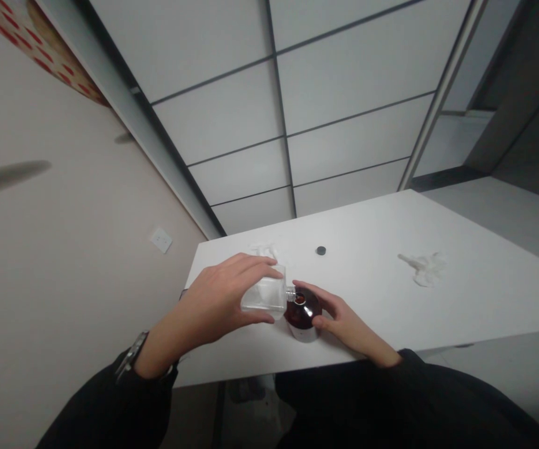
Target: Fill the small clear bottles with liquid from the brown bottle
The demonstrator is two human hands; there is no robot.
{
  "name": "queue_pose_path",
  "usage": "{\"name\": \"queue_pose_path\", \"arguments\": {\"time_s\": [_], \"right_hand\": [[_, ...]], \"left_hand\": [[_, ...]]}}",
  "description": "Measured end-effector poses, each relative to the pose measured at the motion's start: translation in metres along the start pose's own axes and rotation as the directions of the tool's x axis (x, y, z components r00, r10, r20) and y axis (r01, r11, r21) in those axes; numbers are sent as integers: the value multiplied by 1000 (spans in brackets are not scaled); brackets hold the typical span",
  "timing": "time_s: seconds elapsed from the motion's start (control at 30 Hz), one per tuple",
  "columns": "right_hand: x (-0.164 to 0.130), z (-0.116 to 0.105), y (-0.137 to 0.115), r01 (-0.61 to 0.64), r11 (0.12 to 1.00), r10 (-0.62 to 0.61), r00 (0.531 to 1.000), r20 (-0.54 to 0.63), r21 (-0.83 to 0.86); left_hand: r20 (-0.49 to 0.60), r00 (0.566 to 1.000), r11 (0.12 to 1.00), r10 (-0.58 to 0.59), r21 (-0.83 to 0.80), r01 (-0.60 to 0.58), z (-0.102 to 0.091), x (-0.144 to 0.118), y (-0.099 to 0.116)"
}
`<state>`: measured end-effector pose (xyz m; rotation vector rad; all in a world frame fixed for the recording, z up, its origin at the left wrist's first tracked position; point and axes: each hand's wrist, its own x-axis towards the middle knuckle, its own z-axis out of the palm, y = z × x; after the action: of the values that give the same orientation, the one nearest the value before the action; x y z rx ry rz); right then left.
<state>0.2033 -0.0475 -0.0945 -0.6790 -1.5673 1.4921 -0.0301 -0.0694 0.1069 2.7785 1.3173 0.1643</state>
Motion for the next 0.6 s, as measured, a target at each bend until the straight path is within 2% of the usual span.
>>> {"name": "queue_pose_path", "arguments": {"time_s": [0.6], "right_hand": [[-1,0,-3,-12,1000,12,1000,2,-5]], "left_hand": [[-7,999,998,47,36,-47,-4,4,0]]}}
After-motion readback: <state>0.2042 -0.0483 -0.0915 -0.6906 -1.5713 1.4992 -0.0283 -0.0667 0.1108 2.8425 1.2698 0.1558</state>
